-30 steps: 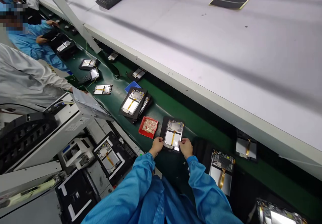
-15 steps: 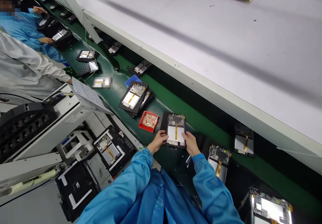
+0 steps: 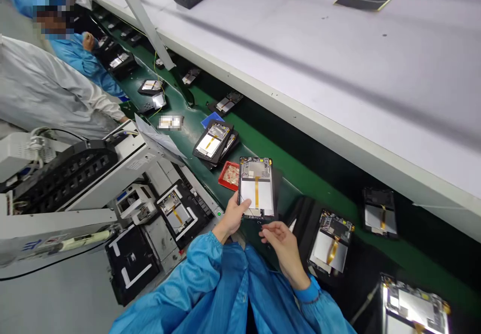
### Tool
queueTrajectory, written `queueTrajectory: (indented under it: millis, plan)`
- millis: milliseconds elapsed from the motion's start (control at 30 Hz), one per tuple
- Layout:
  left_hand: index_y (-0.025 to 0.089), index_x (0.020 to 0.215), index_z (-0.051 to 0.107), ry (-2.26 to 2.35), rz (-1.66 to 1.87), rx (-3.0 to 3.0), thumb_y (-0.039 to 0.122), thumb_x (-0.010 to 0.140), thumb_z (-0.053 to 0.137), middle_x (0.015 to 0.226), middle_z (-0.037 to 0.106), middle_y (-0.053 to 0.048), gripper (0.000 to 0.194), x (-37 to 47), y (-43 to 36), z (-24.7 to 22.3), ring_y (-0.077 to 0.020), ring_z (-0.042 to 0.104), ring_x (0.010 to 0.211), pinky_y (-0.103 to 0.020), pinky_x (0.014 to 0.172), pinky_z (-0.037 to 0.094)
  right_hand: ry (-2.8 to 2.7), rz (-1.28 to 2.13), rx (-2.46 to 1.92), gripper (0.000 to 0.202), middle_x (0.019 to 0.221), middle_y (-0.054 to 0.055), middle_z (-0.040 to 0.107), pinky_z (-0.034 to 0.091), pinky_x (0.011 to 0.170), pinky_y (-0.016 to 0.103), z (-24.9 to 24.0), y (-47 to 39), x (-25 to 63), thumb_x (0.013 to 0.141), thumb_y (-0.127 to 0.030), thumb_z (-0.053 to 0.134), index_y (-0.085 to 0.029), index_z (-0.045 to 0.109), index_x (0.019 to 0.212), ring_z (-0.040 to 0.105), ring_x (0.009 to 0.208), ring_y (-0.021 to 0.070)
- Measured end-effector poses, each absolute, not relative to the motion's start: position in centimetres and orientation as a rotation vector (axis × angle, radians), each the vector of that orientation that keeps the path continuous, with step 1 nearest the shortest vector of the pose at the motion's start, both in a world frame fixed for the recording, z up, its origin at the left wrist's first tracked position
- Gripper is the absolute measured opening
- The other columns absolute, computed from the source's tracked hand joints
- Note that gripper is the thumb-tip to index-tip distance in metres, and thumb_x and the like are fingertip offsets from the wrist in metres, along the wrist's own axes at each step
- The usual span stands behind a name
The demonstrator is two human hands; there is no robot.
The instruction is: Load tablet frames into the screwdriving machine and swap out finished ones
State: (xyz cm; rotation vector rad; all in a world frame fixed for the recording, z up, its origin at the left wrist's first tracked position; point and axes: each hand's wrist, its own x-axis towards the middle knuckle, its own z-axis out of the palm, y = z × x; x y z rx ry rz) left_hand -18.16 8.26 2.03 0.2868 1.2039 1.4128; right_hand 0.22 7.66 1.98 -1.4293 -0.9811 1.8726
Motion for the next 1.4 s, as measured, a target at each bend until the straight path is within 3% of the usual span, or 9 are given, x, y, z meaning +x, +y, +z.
queueTrajectory:
  millis: [167,400,667,933,1167,1333,1400]
  plan:
    - [0.019,0.124,0.060,1.247,1.479,0.401,0.040,0.078,0.079,0.119,0.071,-0.008,0.054,-19.4,5.8,4.2,-0.0236,0.068,0.105,-0.038,0.096,0.054,-0.884,1.960,-1.410,0.046,0.057,0.001,0.063,0.046,0.047,0.026,5.1,5.4,-4.0,0.059,-0.051,0.089,-0.017,0.067,0.080,0.057,0.050,0.0153]
    - [0.020,0.124,0.061,1.258,1.578,0.514,0.042,0.082,0.076,0.122,0.070,-0.008,0.050,-22.0,2.7,6.7,-0.0243,0.066,0.110,-0.039,0.100,0.051,-1.151,1.757,-1.405,0.037,0.064,0.002,0.065,0.043,0.046,0.025,8.8,4.5,-6.0,0.064,-0.049,0.086,-0.017,0.073,0.079,0.052,0.051,0.0127]
    - [0.018,0.124,0.061,1.263,1.635,0.594,0.051,0.085,0.070,0.121,0.069,-0.009,0.052,-24.6,0.1,8.5,-0.0256,0.064,0.112,-0.037,0.100,0.051,-1.348,1.799,-1.399,0.037,0.053,0.000,0.059,0.039,0.044,0.024,10.7,3.7,-8.7,0.064,-0.051,0.083,-0.017,0.070,0.073,0.050,0.047,0.0128]
    - [0.017,0.123,0.061,1.178,1.658,0.530,0.044,0.084,0.074,0.120,0.069,-0.009,0.049,-25.7,-1.8,9.4,-0.0245,0.064,0.111,-0.038,0.100,0.049,-1.572,1.625,-1.484,0.031,0.054,-0.001,0.058,0.040,0.046,0.026,12.2,2.4,-10.0,0.075,-0.047,0.073,-0.017,0.069,0.077,0.048,0.044,0.0124]
    - [0.017,0.126,0.056,1.000,1.608,0.450,0.030,0.063,0.091,0.122,0.069,-0.010,0.074,-26.0,-3.7,10.2,-0.0260,0.065,0.110,-0.037,0.098,0.050,-1.706,1.602,-1.484,0.024,0.063,-0.001,0.060,0.046,0.043,0.027,13.0,2.1,-10.6,0.076,-0.042,0.071,-0.020,0.061,0.076,0.052,0.046,0.0136]
    - [0.019,0.130,0.052,0.953,1.547,0.344,0.039,0.073,0.084,0.122,0.068,-0.011,0.068,-26.3,-4.6,10.4,-0.0278,0.067,0.108,-0.043,0.095,0.052,-1.762,1.648,-1.475,0.020,0.062,-0.002,0.059,0.050,0.042,0.028,13.5,2.3,-11.1,0.074,-0.038,0.070,-0.021,0.060,0.074,0.055,0.048,0.0147]
    - [0.020,0.130,0.053,0.947,1.551,0.371,0.036,0.070,0.086,0.124,0.068,-0.011,0.070,-26.5,-4.9,10.6,-0.0279,0.066,0.111,-0.043,0.098,0.051,-1.780,1.628,-1.489,0.020,0.062,-0.002,0.059,0.051,0.042,0.028,13.7,2.3,-11.3,0.073,-0.037,0.071,-0.021,0.059,0.073,0.055,0.048,0.0149]
